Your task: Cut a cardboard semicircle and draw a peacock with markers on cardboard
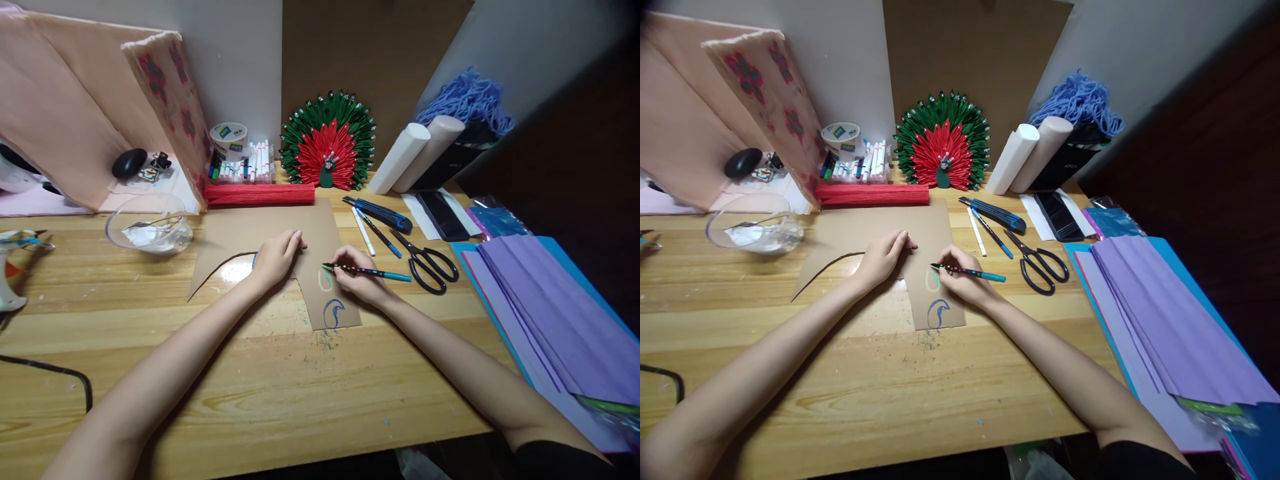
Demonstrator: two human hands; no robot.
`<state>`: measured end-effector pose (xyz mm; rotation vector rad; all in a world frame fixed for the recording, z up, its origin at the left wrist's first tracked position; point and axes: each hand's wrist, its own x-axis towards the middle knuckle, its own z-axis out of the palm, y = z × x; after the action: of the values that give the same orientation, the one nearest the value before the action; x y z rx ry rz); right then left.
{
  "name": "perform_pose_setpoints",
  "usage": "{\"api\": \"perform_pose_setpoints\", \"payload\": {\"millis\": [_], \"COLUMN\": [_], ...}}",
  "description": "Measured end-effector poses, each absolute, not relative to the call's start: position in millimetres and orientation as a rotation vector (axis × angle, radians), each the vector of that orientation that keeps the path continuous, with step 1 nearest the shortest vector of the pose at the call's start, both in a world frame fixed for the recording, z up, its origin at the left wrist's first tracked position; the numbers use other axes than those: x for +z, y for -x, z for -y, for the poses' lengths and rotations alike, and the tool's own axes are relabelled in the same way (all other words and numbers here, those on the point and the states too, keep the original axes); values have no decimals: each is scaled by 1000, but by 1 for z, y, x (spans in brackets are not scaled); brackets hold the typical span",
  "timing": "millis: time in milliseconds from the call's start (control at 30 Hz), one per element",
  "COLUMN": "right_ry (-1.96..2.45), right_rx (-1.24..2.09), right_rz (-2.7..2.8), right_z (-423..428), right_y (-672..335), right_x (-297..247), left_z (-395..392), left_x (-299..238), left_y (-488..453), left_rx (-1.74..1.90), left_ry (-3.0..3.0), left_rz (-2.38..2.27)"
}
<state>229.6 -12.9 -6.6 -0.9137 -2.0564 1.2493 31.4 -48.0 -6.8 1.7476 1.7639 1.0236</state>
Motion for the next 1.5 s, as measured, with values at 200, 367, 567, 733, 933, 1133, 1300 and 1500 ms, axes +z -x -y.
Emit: {"api": "perform_pose_setpoints", "payload": {"millis": [200, 367, 567, 733, 933, 1133, 1300, 1500], "right_ry": [988, 949, 977, 964, 983, 970, 927, 877], "right_rx": [1192, 1157, 1087, 1118, 1125, 1108, 1098, 1081], "right_rz": [2091, 2137, 2134, 2145, 2137, 2147, 2192, 2251], "right_z": [12, 12, 12, 12, 11, 12, 13, 13], "right_y": [-231, -230, -230, -230, -231, -231, -231, -231], "right_x": [-10, -9, -7, -8, -9, -9, -7, -8], "left_z": [48, 48, 48, 48, 48, 48, 48, 48], "left_x": [-6, -5, -5, -6, -6, -5, -6, -6], "left_y": [-31, -32, -32, -32, -32, -32, -32, -32], "left_rx": [1027, 1022, 1016, 1023, 1025, 1013, 1028, 1033], "left_ry": [-1744, -1744, -1745, -1753, -1739, -1739, -1741, -1749], "left_rz": [-1762, -1763, -1778, -1767, -1770, -1772, -1770, -1767]}}
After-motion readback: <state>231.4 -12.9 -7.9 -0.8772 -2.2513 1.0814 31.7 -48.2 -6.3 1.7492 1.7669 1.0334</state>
